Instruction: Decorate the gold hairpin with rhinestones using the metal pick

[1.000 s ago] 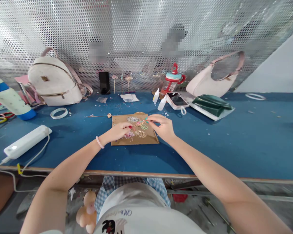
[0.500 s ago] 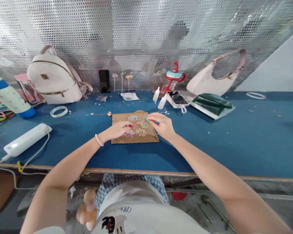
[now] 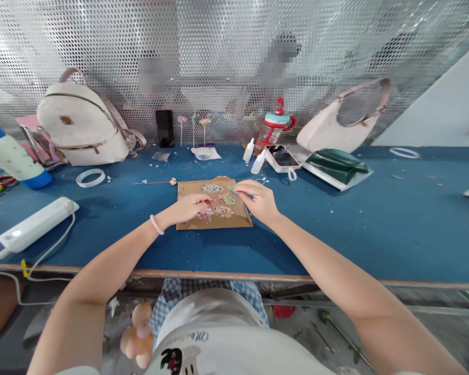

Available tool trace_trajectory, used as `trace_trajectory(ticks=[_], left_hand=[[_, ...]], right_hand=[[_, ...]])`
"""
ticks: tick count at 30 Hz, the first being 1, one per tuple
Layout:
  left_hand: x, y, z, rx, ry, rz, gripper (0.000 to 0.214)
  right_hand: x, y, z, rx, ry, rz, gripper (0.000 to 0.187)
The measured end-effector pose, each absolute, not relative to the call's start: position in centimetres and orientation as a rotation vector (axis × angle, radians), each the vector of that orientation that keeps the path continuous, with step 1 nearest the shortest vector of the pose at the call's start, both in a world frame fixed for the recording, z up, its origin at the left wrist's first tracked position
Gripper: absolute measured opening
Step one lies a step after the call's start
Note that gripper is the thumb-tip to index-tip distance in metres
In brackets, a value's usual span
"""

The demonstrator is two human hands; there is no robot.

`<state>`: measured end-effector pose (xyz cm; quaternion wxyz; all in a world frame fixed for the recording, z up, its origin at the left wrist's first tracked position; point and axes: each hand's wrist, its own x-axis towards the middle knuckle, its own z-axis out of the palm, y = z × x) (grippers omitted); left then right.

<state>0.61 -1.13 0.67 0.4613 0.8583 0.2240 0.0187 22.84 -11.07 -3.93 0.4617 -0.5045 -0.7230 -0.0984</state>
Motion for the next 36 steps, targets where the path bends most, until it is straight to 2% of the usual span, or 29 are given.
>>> trace_trajectory(ticks=[14,24,36], left_hand=[[0.7,-0.3,0.3,2.275,0.540,0.111,0.027],[0.2,1.2,1.1,2.491,0.706,0.222,0.027],[-0.1,-1.1,0.8,2.770,0.647,0.067,0.026]], right_hand=[[22.6,-11.2,-3.7,-1.350,-1.707,-0.096,0.027],[23.7,-10.5,-4.9,-1.461,-1.651,0.171,0.030],[24.4,-10.3,-5.3,-1.523,-1.614,0.253,0.032]])
